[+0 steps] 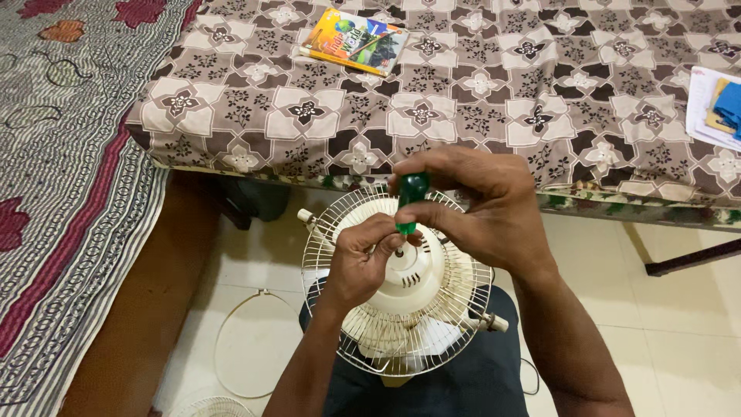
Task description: The person sits on the floor with a table fan and services it. They remove the rear motor cover, unscrew the central fastener with a screwdriver, take off the fan blades, and brush dust from the blades and guard with a brush.
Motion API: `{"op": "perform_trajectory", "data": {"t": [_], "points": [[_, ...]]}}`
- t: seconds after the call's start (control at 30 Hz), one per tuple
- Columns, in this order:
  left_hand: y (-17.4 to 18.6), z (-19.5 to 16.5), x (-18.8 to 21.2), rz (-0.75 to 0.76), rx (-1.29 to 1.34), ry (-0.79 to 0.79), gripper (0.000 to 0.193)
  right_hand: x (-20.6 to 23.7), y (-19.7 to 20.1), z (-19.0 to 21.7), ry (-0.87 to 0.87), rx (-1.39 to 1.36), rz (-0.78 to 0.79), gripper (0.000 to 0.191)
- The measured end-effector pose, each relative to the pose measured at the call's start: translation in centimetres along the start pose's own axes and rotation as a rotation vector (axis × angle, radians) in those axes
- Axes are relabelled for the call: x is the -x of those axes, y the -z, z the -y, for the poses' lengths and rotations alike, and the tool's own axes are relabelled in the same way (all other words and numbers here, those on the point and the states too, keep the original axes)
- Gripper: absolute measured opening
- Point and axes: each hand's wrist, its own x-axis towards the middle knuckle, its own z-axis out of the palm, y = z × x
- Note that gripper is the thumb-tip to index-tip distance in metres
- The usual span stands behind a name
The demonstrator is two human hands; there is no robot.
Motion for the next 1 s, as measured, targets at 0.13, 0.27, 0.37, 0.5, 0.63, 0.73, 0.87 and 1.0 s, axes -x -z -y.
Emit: {"op": "perform_trajectory", "data": {"t": [0.13, 0.27, 0.37, 0.5, 0.63, 0.73, 0.87, 1.0], "points": [[-0.4, 0.5, -0.3, -0.016, 0.141, -0.063, 0.018, 0.5, -0.3, 0.1, -0.010, 0.165, -0.095, 0.040], [-0.9, 0.4, -0.1, -0.040, 0.183, -0.034, 0.018, 0.6, -0.7, 0.4, 0.027, 0.220, -0.082, 0.037], [-0.8, 0.0, -0.2, -0.063, 0.077, -0.018, 0.016, 0.5, -0.7, 0.6, 0.084, 0.126, -0.013, 0.038], [-0.6, -0.7, -0.2, -0.038, -0.047, -0.033, 0.015, 0.4, -0.1, 0.8, 0.079, 0.114, 0.098, 0.037], [-0.5, -0.8, -0.2, -0.004, -0.075, -0.061, 0.019, 0.4, 0.4, 0.7, 0.074, 0.058, 0.120, 0.038], [-0.3, -0.4, -0.1, 0.064, -0.028, -0.051, 0.023, 0.3, 0.5, 0.3, 0.046, 0.088, 0.070, 0.033], [-0.5, 0.5, -0.2, 0.037, 0.162, -0.034, 0.025, 0.1, 0.2, 0.2, 0.063, 0.111, 0.002, 0.030], [-0.6, 0.8, -0.1, -0.040, 0.195, -0.064, 0.019, -0.3, -0.1, 0.8, 0.059, 0.183, 0.002, 0.033]]}}
